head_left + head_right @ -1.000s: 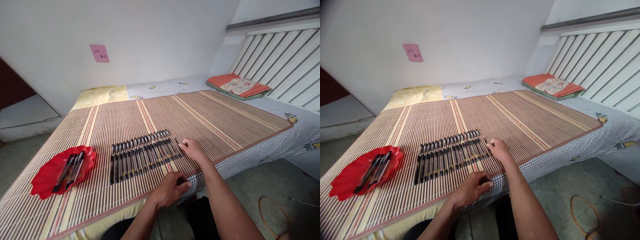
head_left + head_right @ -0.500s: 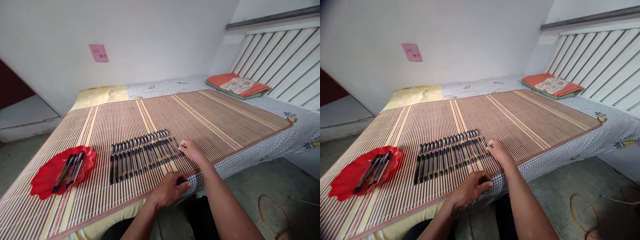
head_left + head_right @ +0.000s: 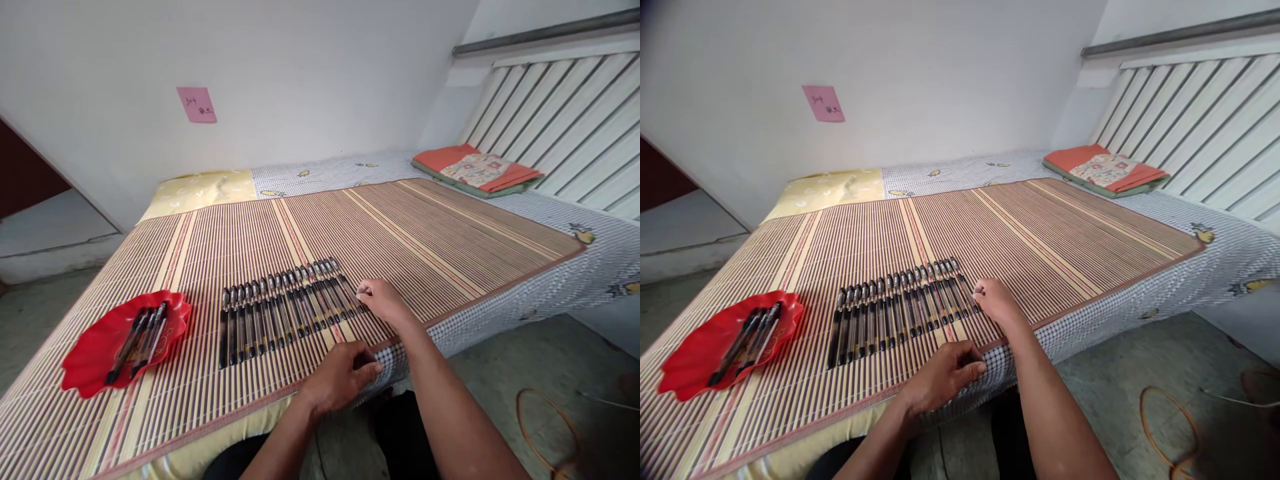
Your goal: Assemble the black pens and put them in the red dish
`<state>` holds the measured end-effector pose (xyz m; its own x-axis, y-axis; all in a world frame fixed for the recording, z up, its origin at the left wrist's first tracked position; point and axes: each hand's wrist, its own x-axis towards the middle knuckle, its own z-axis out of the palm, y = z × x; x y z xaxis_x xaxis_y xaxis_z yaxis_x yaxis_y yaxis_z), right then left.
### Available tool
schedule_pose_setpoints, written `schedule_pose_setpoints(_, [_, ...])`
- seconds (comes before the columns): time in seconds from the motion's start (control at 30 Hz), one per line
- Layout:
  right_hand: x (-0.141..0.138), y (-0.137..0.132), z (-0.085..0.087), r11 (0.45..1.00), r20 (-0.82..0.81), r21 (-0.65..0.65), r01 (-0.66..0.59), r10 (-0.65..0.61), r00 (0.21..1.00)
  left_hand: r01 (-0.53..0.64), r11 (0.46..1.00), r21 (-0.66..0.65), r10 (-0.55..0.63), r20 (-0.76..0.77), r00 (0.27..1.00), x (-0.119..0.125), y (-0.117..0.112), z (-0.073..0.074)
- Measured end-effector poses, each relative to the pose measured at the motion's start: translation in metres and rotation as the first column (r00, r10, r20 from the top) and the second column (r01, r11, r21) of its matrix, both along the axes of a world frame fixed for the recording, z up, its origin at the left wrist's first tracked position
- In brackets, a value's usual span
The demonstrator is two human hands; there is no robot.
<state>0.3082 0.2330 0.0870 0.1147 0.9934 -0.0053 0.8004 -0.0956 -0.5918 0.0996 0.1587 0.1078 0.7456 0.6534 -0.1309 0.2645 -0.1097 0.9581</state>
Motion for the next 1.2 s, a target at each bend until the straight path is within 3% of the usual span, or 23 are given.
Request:
schedule_pose_setpoints(0.37, [-0.0037, -0.0058, 0.0076, 0.999, -0.007, -0.044, 0.010, -0.011, 1.000, 0.022, 0.999, -0.038, -0.023, -0.014, 1.000, -0.0013, -0.0003, 0.0069])
schedule_pose_setpoints(0.7, [0.0004, -0.0023, 0.0021, 1.000, -0.002, -0.015, -0.013, 0.013, 1.000, 0.008, 1.000, -0.008, -0.008, 0.006, 1.000, -0.0005, -0.0001, -0.0002])
schedule_pose_setpoints(1.2, [-0.0028, -0.0042, 0.0078, 1.000, 0.010, -0.005, -0.017, 0.017, 1.000, 0.011, 1.000, 0.004, -0.011, -0.015, 1.000, -0.0005, 0.0008, 0.0041])
